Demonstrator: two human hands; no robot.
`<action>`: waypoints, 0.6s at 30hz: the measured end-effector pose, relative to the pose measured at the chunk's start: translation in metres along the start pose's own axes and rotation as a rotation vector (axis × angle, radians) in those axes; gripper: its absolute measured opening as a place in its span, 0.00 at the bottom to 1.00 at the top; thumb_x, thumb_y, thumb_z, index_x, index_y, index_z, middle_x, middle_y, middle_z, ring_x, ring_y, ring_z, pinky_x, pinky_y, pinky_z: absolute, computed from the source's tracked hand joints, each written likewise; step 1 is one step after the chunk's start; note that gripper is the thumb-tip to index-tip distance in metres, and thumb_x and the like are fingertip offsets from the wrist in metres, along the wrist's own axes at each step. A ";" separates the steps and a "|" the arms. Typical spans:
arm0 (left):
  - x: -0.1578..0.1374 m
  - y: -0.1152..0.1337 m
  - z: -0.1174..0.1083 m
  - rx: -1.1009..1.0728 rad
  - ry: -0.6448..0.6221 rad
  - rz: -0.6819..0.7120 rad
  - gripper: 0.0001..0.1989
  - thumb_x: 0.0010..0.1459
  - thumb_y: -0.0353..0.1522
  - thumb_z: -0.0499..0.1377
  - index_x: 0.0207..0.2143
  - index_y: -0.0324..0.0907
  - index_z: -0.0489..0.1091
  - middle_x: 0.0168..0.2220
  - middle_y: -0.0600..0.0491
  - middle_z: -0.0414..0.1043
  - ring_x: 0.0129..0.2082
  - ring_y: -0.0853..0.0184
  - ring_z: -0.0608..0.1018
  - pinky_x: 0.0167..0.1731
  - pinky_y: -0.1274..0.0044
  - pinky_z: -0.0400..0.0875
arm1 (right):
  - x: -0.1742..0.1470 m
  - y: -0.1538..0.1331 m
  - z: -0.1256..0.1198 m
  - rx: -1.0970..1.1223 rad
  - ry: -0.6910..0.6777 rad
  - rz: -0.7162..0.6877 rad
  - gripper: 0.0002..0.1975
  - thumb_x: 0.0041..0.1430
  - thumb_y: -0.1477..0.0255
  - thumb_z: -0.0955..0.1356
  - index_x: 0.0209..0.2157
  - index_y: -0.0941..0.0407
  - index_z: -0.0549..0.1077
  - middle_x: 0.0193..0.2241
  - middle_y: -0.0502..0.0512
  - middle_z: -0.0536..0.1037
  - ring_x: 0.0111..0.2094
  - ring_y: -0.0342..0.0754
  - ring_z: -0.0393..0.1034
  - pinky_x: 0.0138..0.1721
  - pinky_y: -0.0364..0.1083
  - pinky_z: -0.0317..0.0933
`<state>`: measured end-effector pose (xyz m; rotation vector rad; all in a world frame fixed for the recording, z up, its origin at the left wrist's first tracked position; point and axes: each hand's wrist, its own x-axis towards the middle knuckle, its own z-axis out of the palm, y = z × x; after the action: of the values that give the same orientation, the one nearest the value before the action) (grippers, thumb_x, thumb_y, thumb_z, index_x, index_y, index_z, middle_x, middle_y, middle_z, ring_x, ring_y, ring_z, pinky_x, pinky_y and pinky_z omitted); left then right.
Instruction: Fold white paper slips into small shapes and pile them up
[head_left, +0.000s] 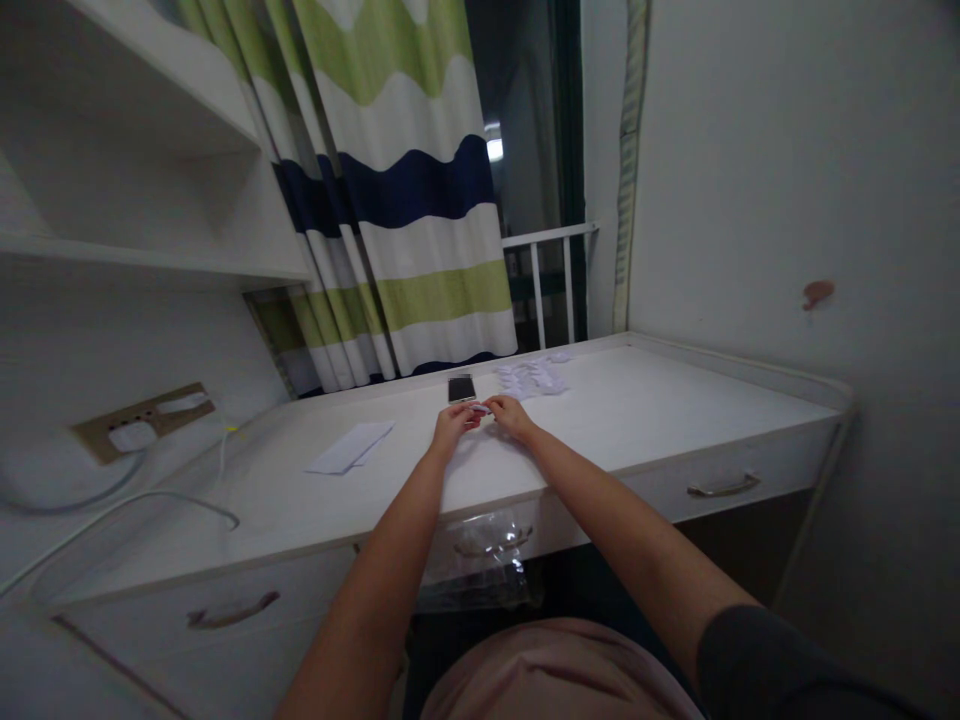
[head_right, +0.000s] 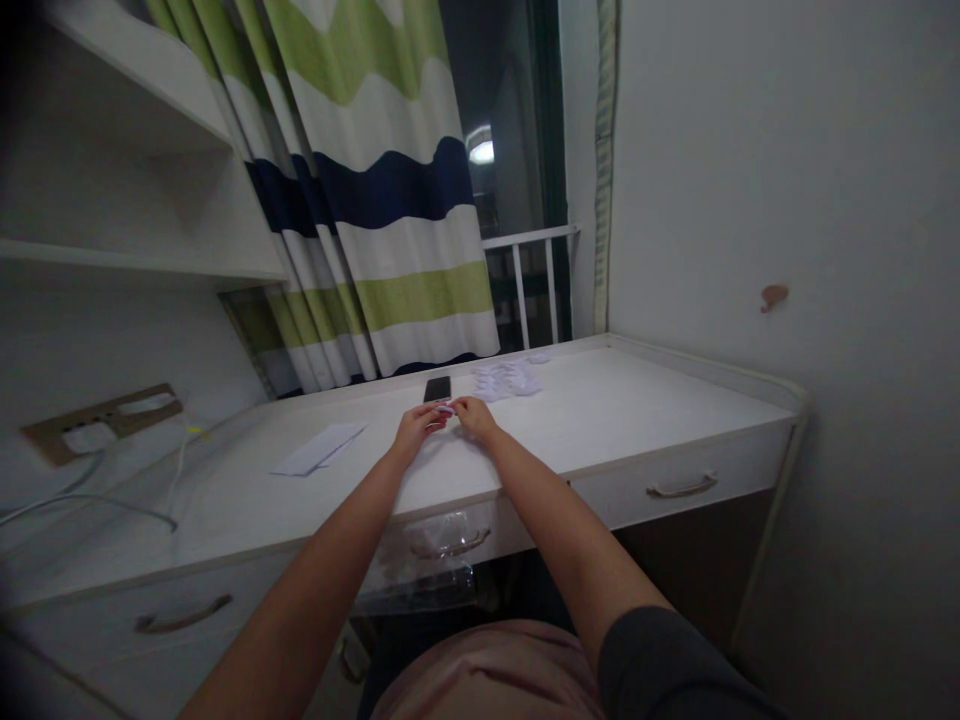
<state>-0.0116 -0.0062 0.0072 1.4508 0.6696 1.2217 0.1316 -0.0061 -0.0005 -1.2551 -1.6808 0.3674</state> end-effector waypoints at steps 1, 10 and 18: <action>0.000 0.000 0.000 0.006 0.008 0.003 0.14 0.39 0.35 0.64 0.29 0.36 0.73 0.29 0.48 0.75 0.30 0.69 0.75 0.33 0.76 0.68 | 0.001 0.001 0.001 0.031 -0.021 0.026 0.14 0.55 0.77 0.59 0.30 0.61 0.75 0.27 0.56 0.77 0.29 0.45 0.69 0.32 0.42 0.62; 0.006 -0.005 -0.004 0.264 0.176 0.046 0.11 0.39 0.36 0.63 0.24 0.37 0.73 0.14 0.58 0.63 0.15 0.76 0.63 0.16 0.82 0.56 | 0.003 0.005 0.002 0.167 0.071 -0.019 0.15 0.56 0.67 0.61 0.22 0.59 0.71 0.20 0.51 0.71 0.24 0.42 0.64 0.28 0.41 0.58; 0.005 -0.006 -0.003 0.288 0.152 0.086 0.09 0.38 0.35 0.64 0.21 0.38 0.72 0.17 0.56 0.66 0.17 0.74 0.65 0.14 0.84 0.55 | 0.001 0.005 0.001 0.232 0.074 -0.109 0.07 0.46 0.69 0.68 0.26 0.59 0.73 0.23 0.52 0.74 0.27 0.42 0.67 0.32 0.42 0.59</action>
<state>-0.0117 0.0012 0.0024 1.6476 0.9246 1.3541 0.1335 -0.0024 -0.0044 -0.9918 -1.5866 0.4317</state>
